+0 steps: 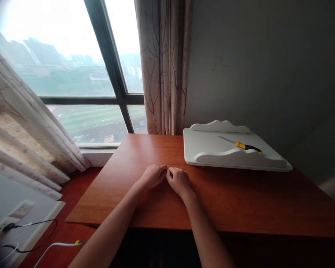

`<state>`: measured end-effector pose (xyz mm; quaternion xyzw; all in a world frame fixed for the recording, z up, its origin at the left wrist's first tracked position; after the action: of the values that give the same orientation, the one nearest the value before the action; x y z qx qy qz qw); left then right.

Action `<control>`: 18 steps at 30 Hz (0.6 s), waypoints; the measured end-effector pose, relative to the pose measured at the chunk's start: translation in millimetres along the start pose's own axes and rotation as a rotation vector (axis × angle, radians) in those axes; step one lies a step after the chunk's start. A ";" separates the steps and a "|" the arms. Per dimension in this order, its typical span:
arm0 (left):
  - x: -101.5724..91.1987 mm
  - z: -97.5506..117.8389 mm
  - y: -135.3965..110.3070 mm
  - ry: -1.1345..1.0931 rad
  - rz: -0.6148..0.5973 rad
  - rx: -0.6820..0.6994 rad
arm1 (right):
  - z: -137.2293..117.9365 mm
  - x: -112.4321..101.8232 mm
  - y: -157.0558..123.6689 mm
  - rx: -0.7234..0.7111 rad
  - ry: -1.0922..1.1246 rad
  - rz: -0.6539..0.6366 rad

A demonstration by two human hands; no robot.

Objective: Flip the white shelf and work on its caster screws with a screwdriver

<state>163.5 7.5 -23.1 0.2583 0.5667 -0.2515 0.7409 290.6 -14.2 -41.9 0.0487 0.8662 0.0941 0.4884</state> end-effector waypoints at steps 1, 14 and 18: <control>0.1 0.0 -0.1 0.001 0.001 0.000 | 0.0 0.0 0.0 0.000 -0.001 -0.001; 1.1 -0.6 -0.5 0.001 0.012 0.010 | 0.4 1.3 0.5 0.001 -0.008 0.001; 1.4 -0.5 -0.4 0.004 0.014 0.011 | -0.1 0.8 0.1 -0.002 -0.011 0.003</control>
<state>163.2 7.5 -24.6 0.2668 0.5649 -0.2489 0.7401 290.1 -14.0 -42.5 0.0499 0.8633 0.0956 0.4931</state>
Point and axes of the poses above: each hand's wrist, its own y-axis towards the middle knuckle, its own x-axis out of the palm, z = x × y, the point moved 5 cm from there along y, towards the middle knuckle, and after that the axes turned 12 degrees about x, right-handed, at the moved point
